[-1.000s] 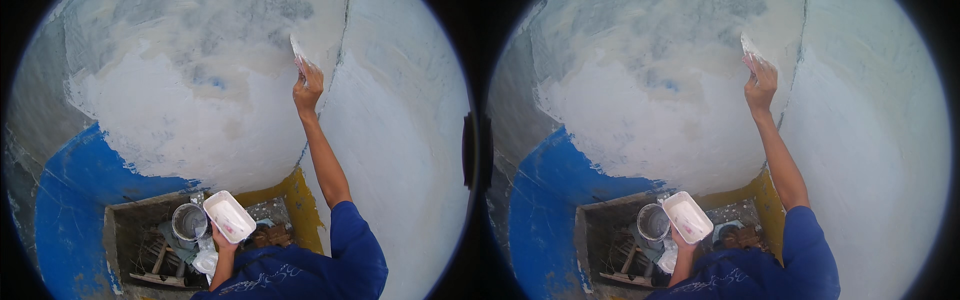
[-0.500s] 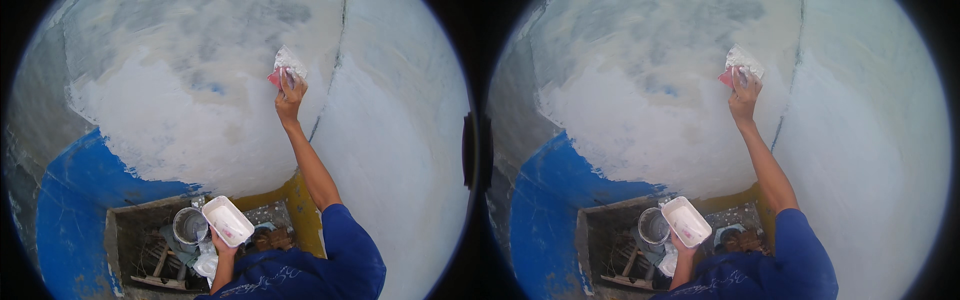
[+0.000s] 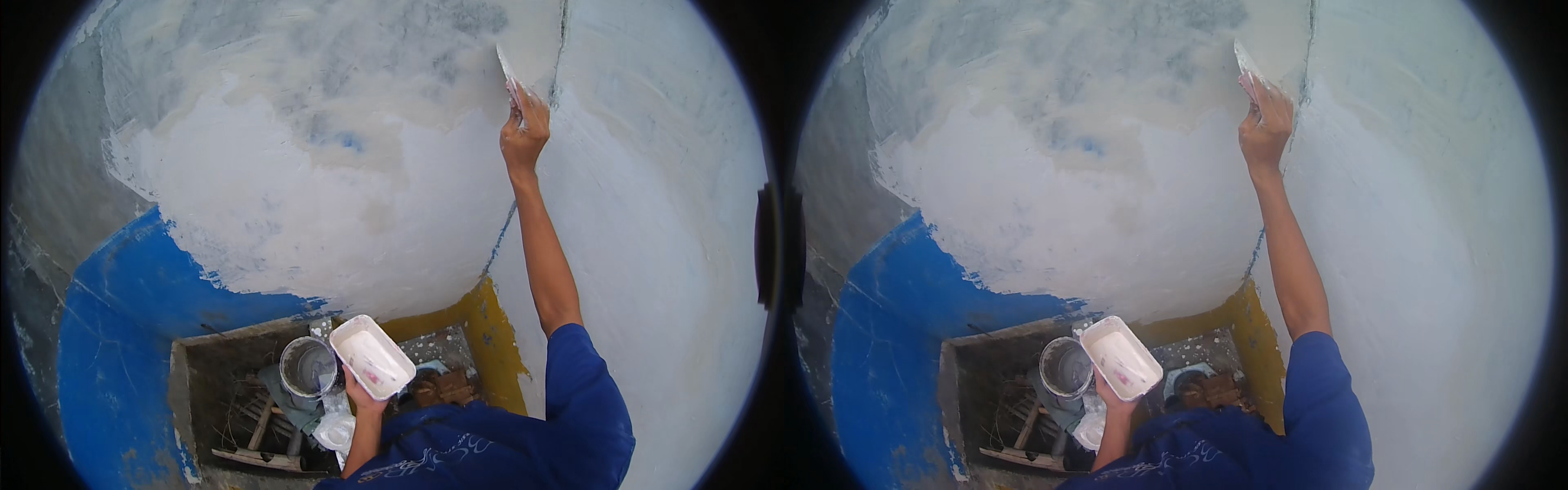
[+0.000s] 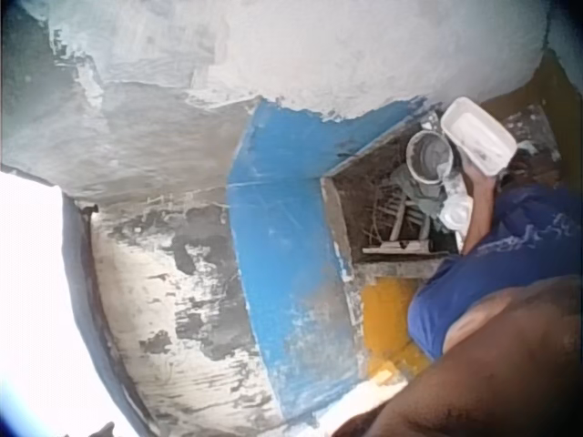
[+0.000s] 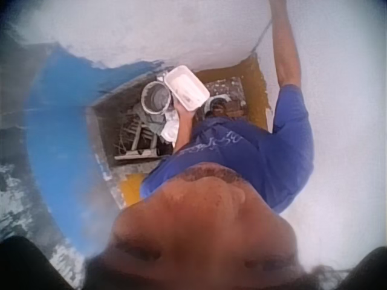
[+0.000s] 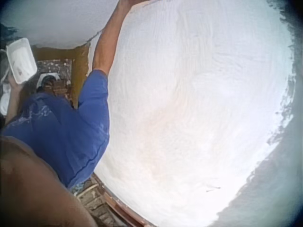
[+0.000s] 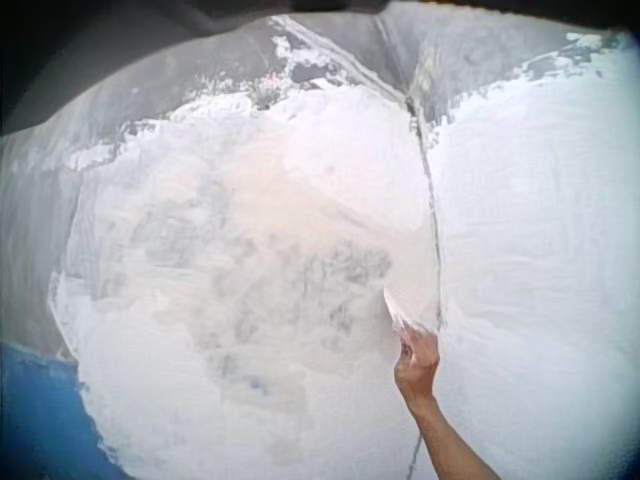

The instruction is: The person applies plaster to a wall using a putty knife. They scoop plaster from a small container and spread it onto the wall with broad strokes, smoothing the surface.

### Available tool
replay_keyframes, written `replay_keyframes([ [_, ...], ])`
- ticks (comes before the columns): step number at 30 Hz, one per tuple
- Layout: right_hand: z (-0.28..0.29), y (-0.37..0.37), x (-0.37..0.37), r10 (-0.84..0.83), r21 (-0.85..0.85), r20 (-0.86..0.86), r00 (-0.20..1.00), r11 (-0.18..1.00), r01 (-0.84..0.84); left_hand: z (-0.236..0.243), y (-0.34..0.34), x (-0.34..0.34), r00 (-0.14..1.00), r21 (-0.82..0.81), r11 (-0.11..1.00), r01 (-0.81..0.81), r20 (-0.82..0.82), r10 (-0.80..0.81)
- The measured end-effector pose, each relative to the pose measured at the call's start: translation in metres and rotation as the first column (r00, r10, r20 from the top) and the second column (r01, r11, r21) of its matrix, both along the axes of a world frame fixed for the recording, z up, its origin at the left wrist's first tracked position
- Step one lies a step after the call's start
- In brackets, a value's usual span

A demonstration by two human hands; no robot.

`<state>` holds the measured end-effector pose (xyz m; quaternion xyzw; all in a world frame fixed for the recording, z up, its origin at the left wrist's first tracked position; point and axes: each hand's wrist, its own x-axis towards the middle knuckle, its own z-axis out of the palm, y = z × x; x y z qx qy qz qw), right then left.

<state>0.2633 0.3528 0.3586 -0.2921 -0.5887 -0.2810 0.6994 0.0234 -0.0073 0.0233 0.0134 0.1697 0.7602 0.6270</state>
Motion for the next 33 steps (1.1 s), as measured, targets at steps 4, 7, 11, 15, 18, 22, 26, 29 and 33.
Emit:
replay_keyframes([
  [4, -0.067, -0.048, -0.09, 0.161, -0.123, 0.13, 0.978, 0.982, -0.145, -0.002, 0.001, 0.0, 0.999, -0.006, 1.0, -0.025, 0.027, 0.025],
  [7, -0.105, -0.081, -0.129, 0.35, -0.238, 0.184, 0.918, 0.922, -0.304, 0.0, 0.001, -0.001, 0.999, 0.006, 1.0, 0.003, 0.05, -0.003],
  [11, -0.093, -0.079, -0.116, 0.402, -0.131, -0.009, 0.916, 0.907, -0.399, -0.001, -0.002, -0.005, 0.997, 0.011, 0.998, -0.062, 0.044, 0.061],
  [15, -0.077, -0.022, -0.076, 0.098, -0.073, -0.061, 0.993, 0.992, -0.102, -0.002, -0.001, -0.003, 0.998, 0.015, 0.998, -0.054, 0.035, 0.054],
  [18, -0.119, -0.018, -0.097, 0.13, -0.173, 0.106, 0.986, 0.979, -0.111, -0.001, 0.0, -0.003, 0.999, 0.0, 0.999, -0.042, 0.019, 0.042],
  [22, -0.142, -0.061, -0.102, 0.405, -0.285, 0.155, 0.901, 0.892, -0.352, -0.001, 0.001, -0.005, 0.999, -0.019, 1.0, -0.003, 0.046, 0.004],
  [26, -0.074, -0.053, -0.05, 0.219, -0.075, -0.056, 0.974, 0.972, -0.222, -0.003, -0.002, -0.008, 1.0, 0.039, 0.999, 0.013, 0.004, -0.013],
  [29, -0.041, -0.023, -0.018, 0.039, -0.025, -0.077, 0.996, 0.999, -0.041, -0.002, 0.0, -0.004, 1.0, 0.031, 0.999, 0.025, 0.01, -0.025],
  [33, -0.069, -0.027, -0.058, 0.102, -0.108, 0.043, 0.994, 0.989, -0.097, 0.006, -0.002, 0.001, 1.0, 0.01, 1.0, 0.003, 0.006, -0.003],
])
